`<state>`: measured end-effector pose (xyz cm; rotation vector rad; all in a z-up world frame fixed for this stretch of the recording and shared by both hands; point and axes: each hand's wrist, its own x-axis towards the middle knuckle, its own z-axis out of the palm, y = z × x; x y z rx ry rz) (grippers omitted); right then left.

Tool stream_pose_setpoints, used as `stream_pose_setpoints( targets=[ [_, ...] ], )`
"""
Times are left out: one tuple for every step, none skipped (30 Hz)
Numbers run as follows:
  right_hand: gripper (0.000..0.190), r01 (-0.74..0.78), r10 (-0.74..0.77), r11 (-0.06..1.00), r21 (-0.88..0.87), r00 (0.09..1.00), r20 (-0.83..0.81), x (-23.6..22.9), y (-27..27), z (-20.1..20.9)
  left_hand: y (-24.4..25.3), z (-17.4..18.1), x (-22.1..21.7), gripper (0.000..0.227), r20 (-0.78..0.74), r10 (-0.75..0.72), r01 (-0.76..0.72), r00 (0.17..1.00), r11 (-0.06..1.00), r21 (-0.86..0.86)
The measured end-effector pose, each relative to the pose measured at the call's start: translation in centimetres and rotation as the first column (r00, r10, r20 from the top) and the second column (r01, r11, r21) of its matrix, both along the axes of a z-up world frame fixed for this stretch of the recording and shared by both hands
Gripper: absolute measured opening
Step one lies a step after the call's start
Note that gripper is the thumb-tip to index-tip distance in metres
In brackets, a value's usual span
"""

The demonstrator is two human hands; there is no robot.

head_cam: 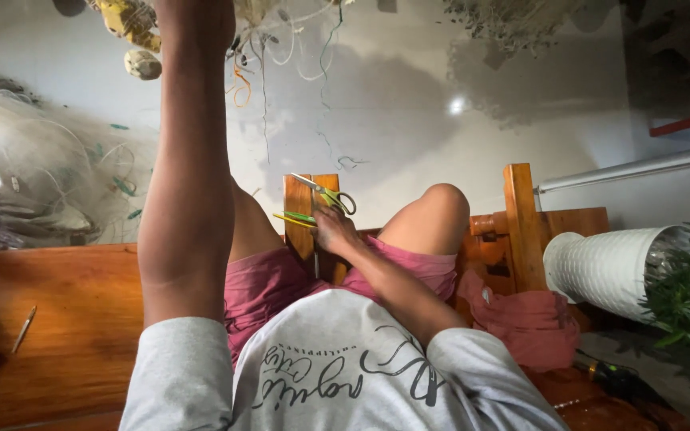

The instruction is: Repairing or assembling a fishing net using a net shuttle and scissors.

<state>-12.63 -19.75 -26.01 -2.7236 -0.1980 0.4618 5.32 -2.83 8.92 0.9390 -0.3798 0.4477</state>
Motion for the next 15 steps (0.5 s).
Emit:
stream_pose_setpoints(
  targets=[
    [0.022,-0.001,0.001,1.0,0.001,1.0,0.005,0.3,0.0,1.5,-0.1,0.0,0.2,0.016,0.004,0.003,-0.003,1.0,1.0,0.003],
    [0.021,0.048,-0.049,0.996,0.08,0.999,0.0,0.6,0.1,2.9,-0.2,0.0,0.4,0.016,0.007,0.005,-0.005,1.0,1.0,0.006],
    [0.021,0.097,-0.097,0.983,0.159,0.995,-0.006,1.1,0.1,4.4,-0.3,0.0,0.7,0.016,0.013,0.007,-0.008,1.0,1.0,0.009],
    [0.021,0.095,-0.097,0.983,0.16,0.995,0.001,1.2,-0.3,5.9,-0.2,0.1,1.1,0.016,0.019,0.01,-0.01,1.0,1.0,0.012],
    [0.021,0.157,-0.203,0.946,0.283,0.969,0.142,1.9,-0.9,7.4,-0.2,0.3,1.6,0.017,0.034,0.018,-0.018,0.999,1.0,0.013],
    [0.022,0.193,-0.319,0.891,0.412,0.91,0.264,2.5,-1.4,9.0,-0.2,0.6,2.1,0.017,0.048,0.025,-0.026,0.999,1.0,0.014],
    [0.022,0.184,-0.315,0.89,0.416,0.909,0.272,3.2,-2.9,10.4,-0.1,0.7,2.6,0.017,0.057,0.032,-0.033,0.998,0.999,0.018],
    [0.02,0.2,-0.344,0.893,0.404,0.881,0.326,3.8,-4.3,11.9,0.0,0.8,3.1,0.017,0.066,0.038,-0.04,0.997,0.999,0.023],
    [0.018,0.222,-0.375,0.893,0.391,0.848,0.375,4.1,-5.8,13.3,-0.1,0.7,3.3,0.017,0.071,0.041,-0.042,0.997,0.999,0.026],
    [0.018,0.219,-0.375,0.893,0.394,0.846,0.38,4.7,-6.4,13.3,-0.1,0.8,3.6,0.018,0.077,0.043,-0.045,0.996,0.999,0.03],
    [0.018,0.262,-0.427,0.85,0.457,0.85,0.308,5.1,-7.3,13.3,-0.5,0.8,3.9,0.018,0.081,0.037,-0.04,0.996,0.999,0.029],
    [0.019,0.305,-0.473,0.801,0.515,0.85,0.232,5.6,-8.3,13.4,-0.9,0.9,4.2,0.018,0.085,0.032,-0.034,0.996,0.999,0.028],
    [0.019,0.295,-0.47,0.804,0.516,0.848,0.247,5.8,-10.1,14.0,-1.1,0.6,5.2,0.018,0.098,0.037,-0.04,0.994,0.999,0.025],
    [0.015,0.287,-0.512,0.799,0.528,0.785,0.349,6.1,-11.9,14.5,-1.3,0.4,6.1,0.018,0.111,0.042,-0.045,0.993,0.999,0.022],
    [0.011,0.277,-0.548,0.792,0.544,0.716,0.433,6.0,-13.4,14.9,-1.2,0.4,6.9,0.019,0.117,0.053,-0.056,0.992,0.998,0.026]
  ],
)
